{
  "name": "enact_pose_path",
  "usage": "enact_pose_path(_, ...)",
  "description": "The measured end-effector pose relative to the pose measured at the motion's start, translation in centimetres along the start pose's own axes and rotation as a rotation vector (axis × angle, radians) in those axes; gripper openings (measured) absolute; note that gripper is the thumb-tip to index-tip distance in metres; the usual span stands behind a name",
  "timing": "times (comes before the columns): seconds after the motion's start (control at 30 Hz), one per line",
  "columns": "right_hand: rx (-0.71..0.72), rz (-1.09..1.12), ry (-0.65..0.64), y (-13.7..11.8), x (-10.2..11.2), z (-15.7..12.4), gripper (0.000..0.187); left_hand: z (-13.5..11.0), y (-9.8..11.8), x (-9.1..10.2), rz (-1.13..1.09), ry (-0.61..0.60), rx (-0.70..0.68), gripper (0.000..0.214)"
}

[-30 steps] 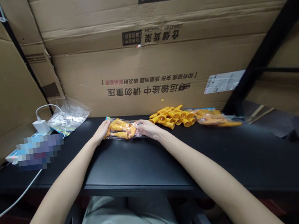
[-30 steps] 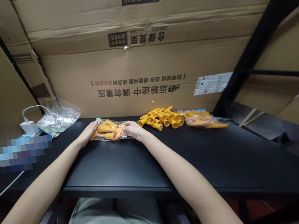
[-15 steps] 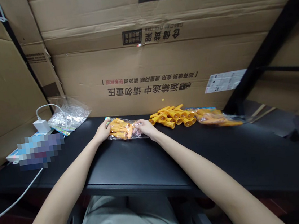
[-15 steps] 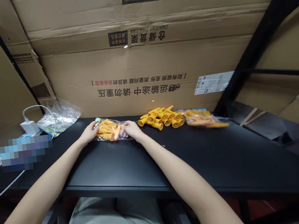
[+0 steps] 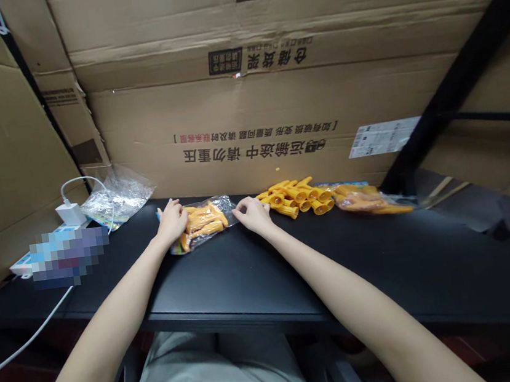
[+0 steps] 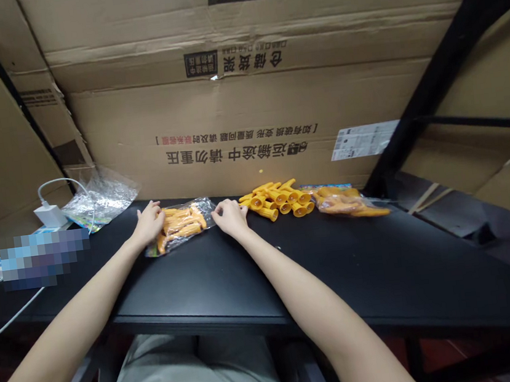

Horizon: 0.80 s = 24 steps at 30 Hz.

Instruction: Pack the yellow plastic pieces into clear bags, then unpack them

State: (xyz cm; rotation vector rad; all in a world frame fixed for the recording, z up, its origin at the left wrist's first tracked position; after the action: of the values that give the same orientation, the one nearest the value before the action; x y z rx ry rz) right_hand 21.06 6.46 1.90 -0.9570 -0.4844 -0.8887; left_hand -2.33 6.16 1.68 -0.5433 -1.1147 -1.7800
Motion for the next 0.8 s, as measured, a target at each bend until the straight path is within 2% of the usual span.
enact_pose_path(0.07, 0.048, -0.139, 0.106, -0.2, 1.1, 0.0, 0.009, 0.0, 0.0, 0.5, -0.028, 0.02, 0.003, 0.025)
enact_pose_path(0.13, 0.063, -0.199, 0.149, -0.5, 1.8, 0.0, 0.009, 0.0, -0.4, 0.6, -0.045, 0.028, 0.034, 0.025)
enact_pose_path(0.2, 0.002, -0.204, 0.099, -0.2, 1.7, 0.0, 0.016, 0.1, -1.0, 0.4, -0.037, -0.006, 0.082, 0.026)
enact_pose_path(0.33, -0.17, -0.119, -0.079, 1.5, -0.1, 0.2, 0.034, 0.3, -1.7, 0.3, -0.002, -0.049, 0.126, 0.029)
enact_pose_path(0.4, -0.241, 0.03, -0.095, 2.4, -1.0, 0.4, 0.031, 0.4, -1.7, 0.7, -0.026, -0.048, 0.127, 0.028)
enact_pose_path(0.5, -0.406, 0.391, -0.02, 3.9, -1.9, 0.5, 0.018, 0.5, -1.5, 0.6, -0.117, -0.103, 0.14, 0.026)
enact_pose_path(0.6, -0.579, 0.746, 0.011, 4.8, -2.9, 0.4, 0.022, 0.7, -1.6, 0.0, -0.258, -0.121, 0.183, 0.016)
enact_pose_path(0.7, -0.717, 0.955, 0.0, 5.1, -3.8, 0.2, 0.025, 1.4, -2.3, -1.3, -0.471, -0.11, 0.318, 0.009)
enact_pose_path(0.8, -0.777, 1.001, -0.025, 5.1, -4.5, 0.5, 0.022, 2.2, -3.0, -3.1, -0.641, -0.139, 0.483, 0.007)
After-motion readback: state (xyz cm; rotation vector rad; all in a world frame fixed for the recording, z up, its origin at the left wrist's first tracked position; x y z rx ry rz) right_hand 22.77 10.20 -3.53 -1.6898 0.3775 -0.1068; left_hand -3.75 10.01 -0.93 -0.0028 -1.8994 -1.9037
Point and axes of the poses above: each hand's wrist, its own z-axis towards the middle knuckle, its own x-axis out of the back of the hand, y = z × x, the point moved 7 cm from there along z, towards the middle knuckle, and after that the axes turned 8 degrees about y, right-handed, at the moved point
